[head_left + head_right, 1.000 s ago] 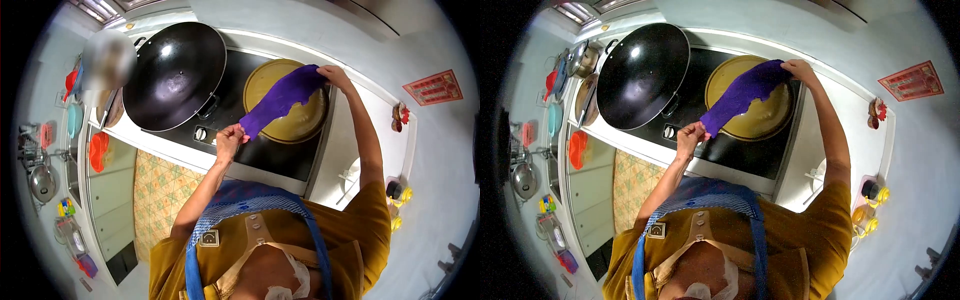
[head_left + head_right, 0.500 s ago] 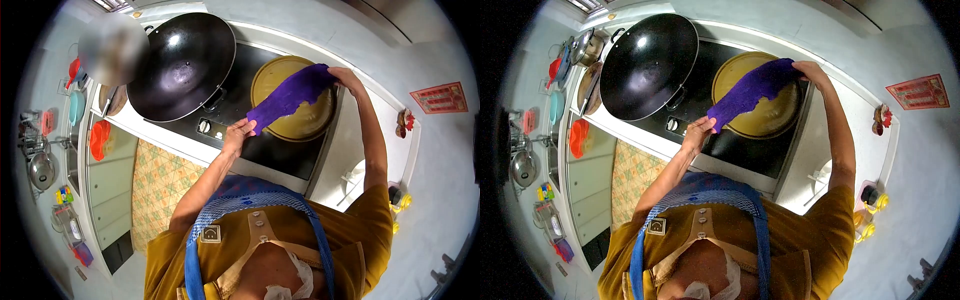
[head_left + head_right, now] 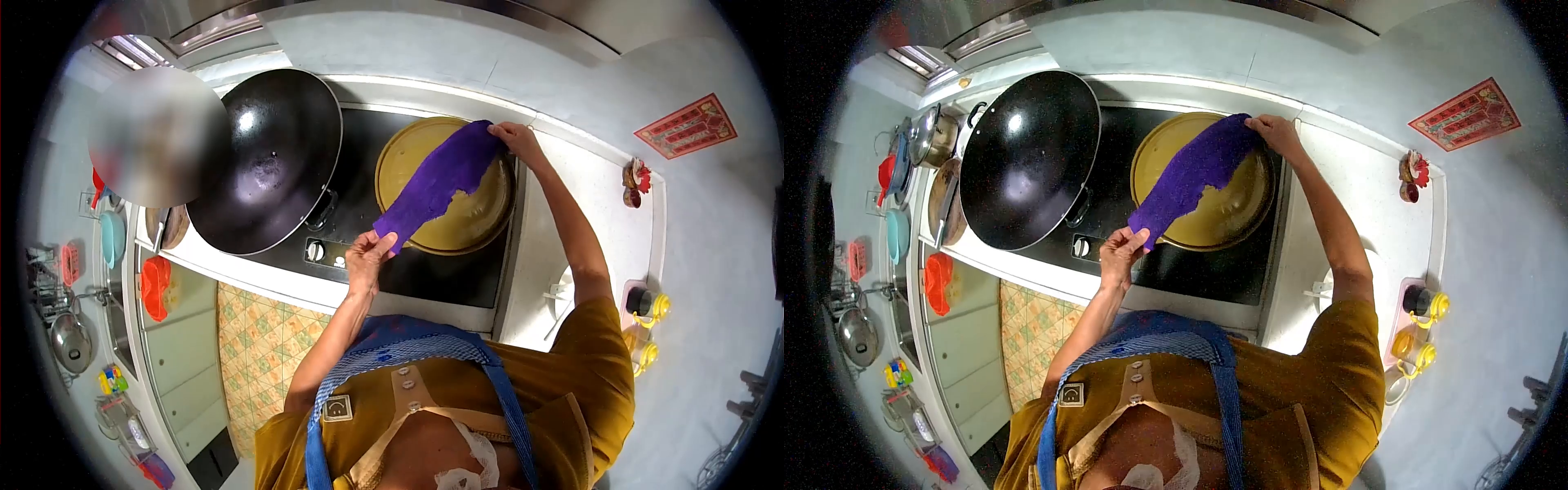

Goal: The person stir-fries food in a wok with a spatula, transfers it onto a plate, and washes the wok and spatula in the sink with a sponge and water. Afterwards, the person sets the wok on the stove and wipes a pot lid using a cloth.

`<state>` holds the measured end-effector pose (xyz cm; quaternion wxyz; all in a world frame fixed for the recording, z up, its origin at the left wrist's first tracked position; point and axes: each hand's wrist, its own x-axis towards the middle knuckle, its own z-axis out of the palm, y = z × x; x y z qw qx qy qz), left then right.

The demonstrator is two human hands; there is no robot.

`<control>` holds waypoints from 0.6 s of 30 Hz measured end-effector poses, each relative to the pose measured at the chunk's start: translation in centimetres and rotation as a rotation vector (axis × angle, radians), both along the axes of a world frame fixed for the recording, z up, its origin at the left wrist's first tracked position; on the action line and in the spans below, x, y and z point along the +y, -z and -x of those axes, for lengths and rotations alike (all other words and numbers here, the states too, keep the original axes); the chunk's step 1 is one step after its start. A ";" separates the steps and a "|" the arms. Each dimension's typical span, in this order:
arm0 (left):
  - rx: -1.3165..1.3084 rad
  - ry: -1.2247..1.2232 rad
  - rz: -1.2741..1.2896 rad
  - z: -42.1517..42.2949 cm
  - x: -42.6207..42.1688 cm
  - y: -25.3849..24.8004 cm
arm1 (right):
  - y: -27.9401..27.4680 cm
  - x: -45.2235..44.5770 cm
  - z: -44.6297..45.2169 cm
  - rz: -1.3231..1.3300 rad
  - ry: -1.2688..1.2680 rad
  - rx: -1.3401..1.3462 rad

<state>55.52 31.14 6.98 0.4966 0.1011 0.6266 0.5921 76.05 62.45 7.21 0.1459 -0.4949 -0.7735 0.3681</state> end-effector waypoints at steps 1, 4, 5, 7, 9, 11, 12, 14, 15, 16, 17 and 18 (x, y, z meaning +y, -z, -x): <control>-0.024 -0.001 0.015 0.2 0.2 0.3 | 0.2 -0.2 0.0 -0.022 0.000 0.032; -0.071 0.006 0.000 0.4 0.7 0.6 | 0.3 -0.6 0.1 0.006 0.041 0.073; -0.103 0.007 -0.012 0.5 0.8 0.7 | 0.7 -0.5 0.0 0.000 0.049 0.073; -0.135 0.005 -0.035 0.5 1.0 1.0 | 0.7 -0.8 0.3 -0.033 0.077 0.085; -0.140 0.006 -0.060 0.6 1.1 1.2 | 0.9 -1.4 0.3 -0.064 0.099 0.093; -0.145 0.005 -0.089 0.9 1.2 1.1 | 0.9 -1.8 0.1 -0.036 0.136 0.066; -0.138 -0.002 -0.116 1.0 1.1 0.6 | 0.8 -2.2 -0.1 -0.037 0.136 0.065; -0.134 -0.006 -0.146 1.2 0.8 -0.2 | 0.7 -3.1 -0.5 -0.109 0.146 0.036; -0.144 -0.008 -0.168 1.3 0.5 -0.6 | 0.4 -3.7 -0.7 -0.109 0.152 0.034; -0.155 -0.007 -0.190 1.5 0.2 -1.0 | 0.1 -4.4 -1.1 -0.123 0.187 0.055; -0.158 0.009 -0.192 1.6 -0.3 -1.5 | -0.3 -5.4 -1.5 -0.139 0.227 0.076; -0.130 0.034 -0.177 1.7 -1.0 -2.1 | -1.5 -6.9 -1.8 -0.145 0.248 0.074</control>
